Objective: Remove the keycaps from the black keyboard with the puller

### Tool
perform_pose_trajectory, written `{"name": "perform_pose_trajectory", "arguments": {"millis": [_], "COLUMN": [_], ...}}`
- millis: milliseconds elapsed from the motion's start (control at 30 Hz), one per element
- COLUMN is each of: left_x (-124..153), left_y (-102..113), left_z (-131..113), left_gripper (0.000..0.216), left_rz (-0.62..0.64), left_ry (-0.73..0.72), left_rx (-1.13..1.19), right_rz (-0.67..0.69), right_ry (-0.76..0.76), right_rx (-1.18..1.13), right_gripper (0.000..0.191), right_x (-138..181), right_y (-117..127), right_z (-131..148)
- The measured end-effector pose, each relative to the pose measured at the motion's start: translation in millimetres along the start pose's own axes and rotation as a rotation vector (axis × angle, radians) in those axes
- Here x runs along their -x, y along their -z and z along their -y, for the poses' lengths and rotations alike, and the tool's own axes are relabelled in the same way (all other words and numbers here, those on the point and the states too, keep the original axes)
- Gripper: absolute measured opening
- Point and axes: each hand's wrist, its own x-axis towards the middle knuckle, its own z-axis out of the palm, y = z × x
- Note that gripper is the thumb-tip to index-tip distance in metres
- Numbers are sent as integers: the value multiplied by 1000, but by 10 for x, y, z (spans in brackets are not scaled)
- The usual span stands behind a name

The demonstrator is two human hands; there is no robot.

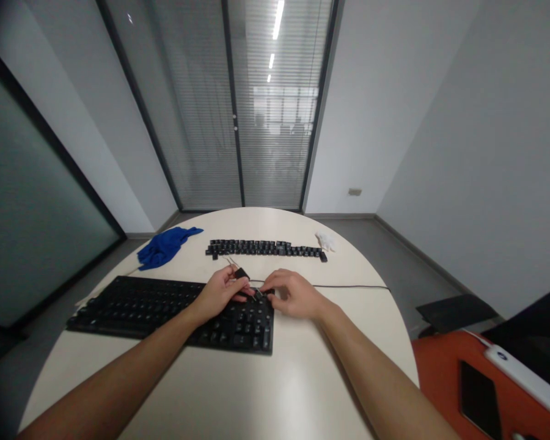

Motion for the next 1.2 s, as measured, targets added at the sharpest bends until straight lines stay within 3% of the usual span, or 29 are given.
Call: {"name": "perform_pose_trajectory", "arguments": {"millis": [233, 400, 800, 1000, 1200], "left_x": [-20, -31, 26, 37, 32], "left_y": [15, 17, 15, 15, 5], "left_z": [23, 85, 50, 28, 25], "left_gripper": [39, 32, 23, 22, 23], "left_rz": [-10, 51, 85, 102, 86], "left_ry": [-12, -63, -194, -204, -207], "left_rx": [-3, -41, -132, -139, -107], "right_rz": [-42, -56, -35, -11, 2], "right_ry": [-103, -136, -134, -80, -131], "right_rx": [-17, -33, 76, 144, 181], "right_gripper": [20, 17, 15, 15, 15], "right_x": [-31, -26, -29, -33, -43], "right_y": [-65, -85, -67, -54, -99], "right_z": [52, 43, 84, 116, 163]}}
